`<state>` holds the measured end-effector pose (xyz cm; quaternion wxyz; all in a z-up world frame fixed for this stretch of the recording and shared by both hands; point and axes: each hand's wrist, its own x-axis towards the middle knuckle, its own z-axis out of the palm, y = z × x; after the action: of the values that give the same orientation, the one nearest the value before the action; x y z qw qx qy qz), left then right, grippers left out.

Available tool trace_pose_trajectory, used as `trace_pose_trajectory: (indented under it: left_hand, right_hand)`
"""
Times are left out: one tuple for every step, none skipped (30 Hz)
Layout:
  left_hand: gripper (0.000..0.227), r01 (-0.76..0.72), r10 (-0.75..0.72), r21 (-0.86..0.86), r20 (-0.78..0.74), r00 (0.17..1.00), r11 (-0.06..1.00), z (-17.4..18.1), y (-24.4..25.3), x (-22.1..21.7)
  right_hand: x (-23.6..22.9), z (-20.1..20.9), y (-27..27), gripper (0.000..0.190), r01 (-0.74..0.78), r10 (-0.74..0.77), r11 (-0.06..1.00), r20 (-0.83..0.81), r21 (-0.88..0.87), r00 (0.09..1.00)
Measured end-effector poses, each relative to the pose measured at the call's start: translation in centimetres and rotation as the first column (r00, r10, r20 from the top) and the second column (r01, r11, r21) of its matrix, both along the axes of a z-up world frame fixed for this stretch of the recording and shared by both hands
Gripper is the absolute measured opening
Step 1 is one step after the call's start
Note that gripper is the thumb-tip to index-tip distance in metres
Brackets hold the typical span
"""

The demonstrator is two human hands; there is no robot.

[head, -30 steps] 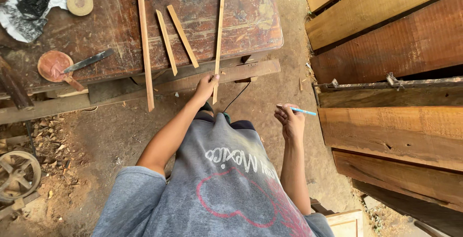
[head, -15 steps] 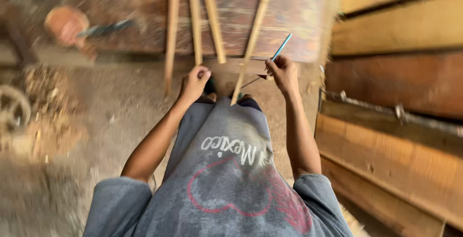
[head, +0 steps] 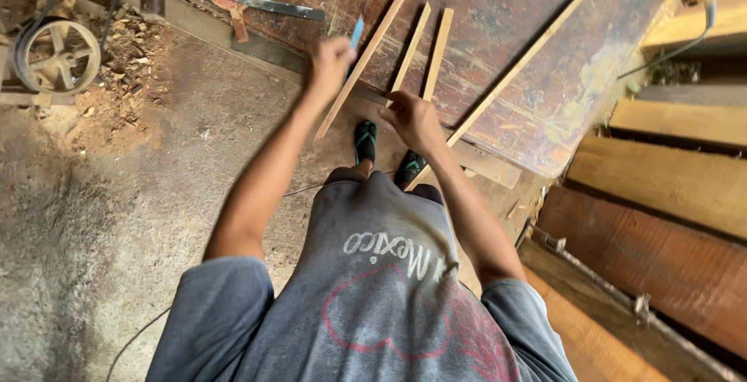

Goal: The person marks several thin wooden strips with a pencil on a workbench, then places one strip against a wooden cabinet door to check fit. The person retrieves a corded drill from a cabinet and walks toward a workbench.

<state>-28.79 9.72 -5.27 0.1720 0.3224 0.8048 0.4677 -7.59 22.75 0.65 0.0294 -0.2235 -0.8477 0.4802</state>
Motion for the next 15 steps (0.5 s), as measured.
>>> trace_pose_trajectory:
  left_hand:
    - [0.011,-0.068,0.036,-0.084,-0.338,0.940,0.994,-1.3,-0.1,-2.8]
    - [0.007,-0.101,0.057,-0.381,-0.125,0.991,0.919,-2.8,0.7,-5.9]
    - [0.006,-0.096,0.002,-0.190,-0.444,0.896,0.977,-4.3,0.8,-8.9]
    - [0.012,-0.141,0.027,-0.127,-0.644,0.764,0.982,-5.8,1.9,-11.9]
    - [0.013,-0.133,-0.018,-0.152,-0.723,0.691,0.979,-7.1,2.7,-15.0]
    - [0.011,-0.133,-0.066,-0.226,-0.703,0.709,0.965,-8.3,3.5,-17.9]
    - [0.010,-0.130,-0.117,-0.300,-0.681,0.723,0.945,-9.5,4.5,-20.3]
    - [0.011,-0.145,-0.179,-0.344,-0.751,0.635,0.928,-10.9,3.9,-21.8]
    - [0.013,-0.211,-0.137,-0.310,-0.803,0.580,0.927,-12.2,4.5,-23.2]
    - [0.023,-0.252,0.227,-0.322,-0.114,0.967,0.912,-12.9,4.9,-24.4]
    - [0.014,-0.173,0.121,-0.333,-0.171,0.978,0.927,-14.1,4.7,-24.1]
    - [0.011,-0.113,0.030,-0.336,-0.242,0.970,0.935,-14.1,4.6,-24.9]
    - [0.012,-0.054,-0.084,-0.342,-0.374,0.923,0.938,-13.8,4.7,-25.4]
    - [0.017,-0.002,-0.189,-0.359,-0.494,0.849,0.933,-13.5,3.9,-25.0]
    - [0.022,0.047,-0.286,-0.382,-0.600,0.747,0.923,-12.7,3.6,-24.1]
  right_hand:
    - [1.4,-0.4,0.5,0.038,0.044,-0.044,0.998,0.010,-0.047,0.999]
    - [3.3,-0.8,1.3,0.038,0.100,-0.099,0.991,0.020,-0.086,0.995]
    - [5.6,-1.3,1.9,0.039,0.159,-0.152,0.983,0.078,-0.088,0.985]
    - [8.2,-1.6,2.7,0.040,0.231,-0.219,0.970,0.133,-0.082,0.967]
    - [10.9,-1.9,3.3,0.038,0.310,-0.293,0.948,0.178,-0.075,0.939]
    - [14.1,-1.9,3.5,0.037,0.400,-0.376,0.914,0.232,-0.064,0.897]
    - [17.2,-1.9,3.8,0.036,0.502,-0.480,0.865,0.251,-0.027,0.840]
    - [20.8,-1.5,3.3,0.035,0.588,-0.565,0.809,0.288,0.008,0.773]
    - [24.3,-0.9,2.5,0.034,0.702,-0.670,0.710,0.260,-0.050,0.696]
    - [26.9,-0.9,1.8,0.033,0.785,-0.755,0.609,0.222,-0.113,0.617]
    - [30.1,0.0,0.0,0.031,0.863,-0.807,0.504,0.331,-0.044,0.489]
    - [32.4,0.6,-1.2,0.029,0.912,-0.833,0.410,0.415,0.022,0.365]
    - [34.0,0.8,-2.4,0.028,0.953,-0.870,0.300,0.399,-0.038,0.290]
    - [35.3,0.8,-3.6,0.026,0.976,-0.894,0.192,0.392,-0.099,0.216]
    - [36.4,0.7,-5.0,0.027,0.981,-0.897,0.142,0.402,-0.135,0.185]
